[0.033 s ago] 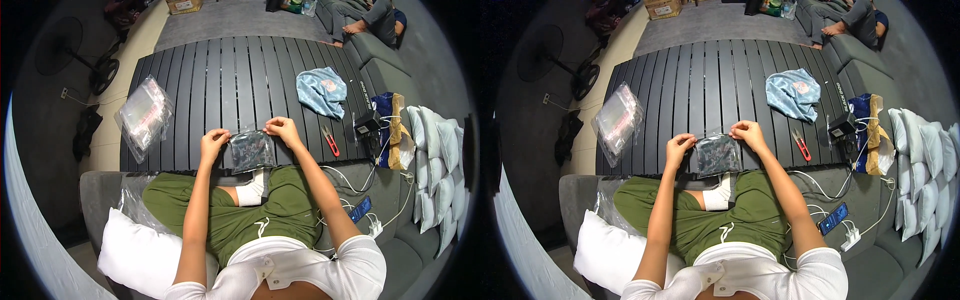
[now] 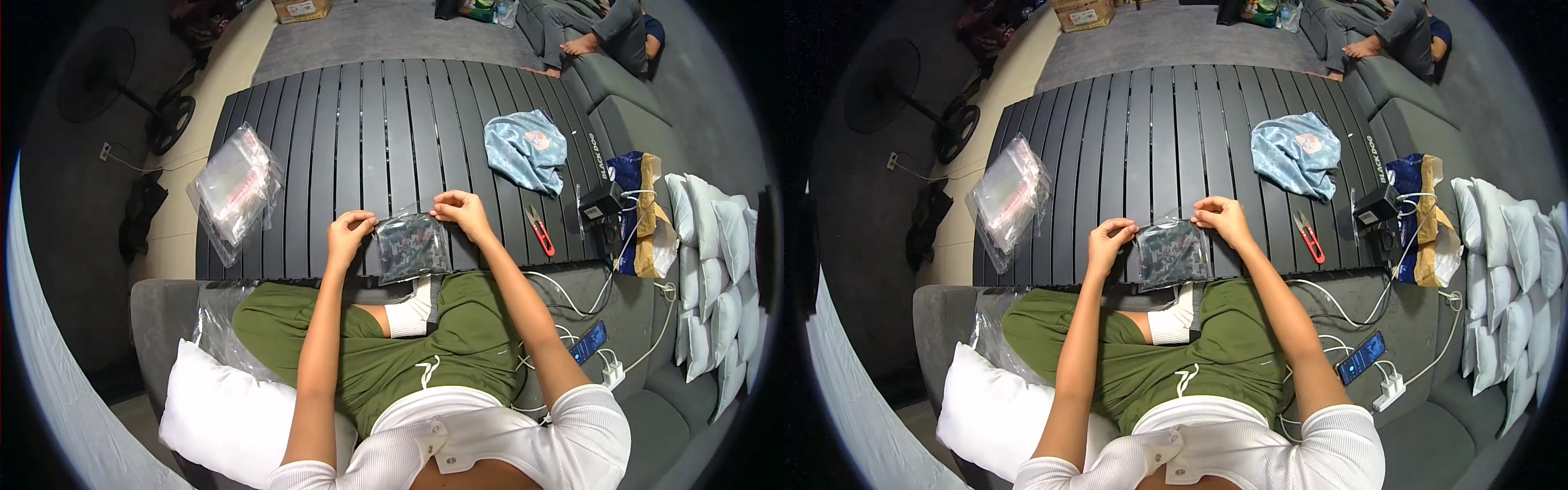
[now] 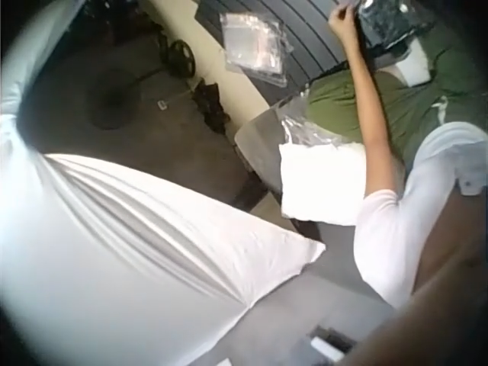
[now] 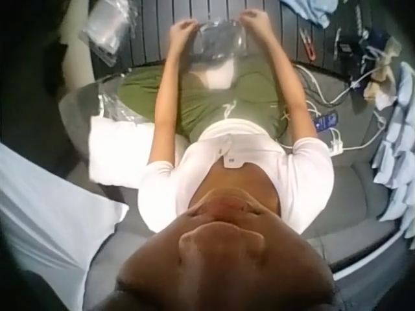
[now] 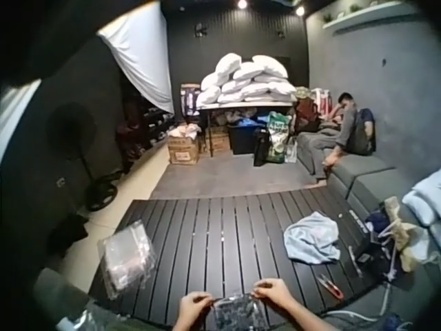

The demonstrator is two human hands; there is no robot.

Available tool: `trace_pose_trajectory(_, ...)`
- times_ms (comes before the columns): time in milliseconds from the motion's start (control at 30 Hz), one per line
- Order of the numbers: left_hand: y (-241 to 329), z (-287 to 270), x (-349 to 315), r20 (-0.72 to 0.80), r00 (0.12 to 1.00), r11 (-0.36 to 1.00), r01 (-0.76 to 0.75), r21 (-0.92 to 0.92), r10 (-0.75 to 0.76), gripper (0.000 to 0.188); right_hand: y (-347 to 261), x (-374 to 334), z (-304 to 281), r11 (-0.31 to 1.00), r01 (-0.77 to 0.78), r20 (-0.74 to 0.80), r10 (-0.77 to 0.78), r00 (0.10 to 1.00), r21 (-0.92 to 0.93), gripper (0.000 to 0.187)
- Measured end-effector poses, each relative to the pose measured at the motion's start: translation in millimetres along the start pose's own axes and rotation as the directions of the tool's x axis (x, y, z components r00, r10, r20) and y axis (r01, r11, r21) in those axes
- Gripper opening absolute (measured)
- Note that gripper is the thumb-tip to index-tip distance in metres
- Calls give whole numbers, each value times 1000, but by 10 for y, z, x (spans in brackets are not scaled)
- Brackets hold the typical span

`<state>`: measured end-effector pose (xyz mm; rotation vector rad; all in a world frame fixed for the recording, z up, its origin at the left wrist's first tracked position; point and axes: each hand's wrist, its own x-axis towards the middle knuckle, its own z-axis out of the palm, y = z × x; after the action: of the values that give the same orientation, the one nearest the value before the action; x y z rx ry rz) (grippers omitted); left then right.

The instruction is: Inspecting textile pouches and using nippers to trim loose threads.

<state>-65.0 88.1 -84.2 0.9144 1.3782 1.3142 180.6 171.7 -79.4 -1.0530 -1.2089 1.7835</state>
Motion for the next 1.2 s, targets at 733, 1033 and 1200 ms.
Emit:
trace_pose_trajectory(733,19,-158,11,276,948,976,-192,98,159,6,-81,-16,-241,932,202,210,-142,967,-301,10)
trace_pose_trajectory(1033,56,-210,41,383,917,981,-164,103,113,9,-161,-42,-255,756,423,345,-274,898,-500,11)
trace_pose_trajectory(1200,113,-178,21,404,905,916,-270,297,135,9,-171,-53,-298,640,518,418,-318,851,-567,12)
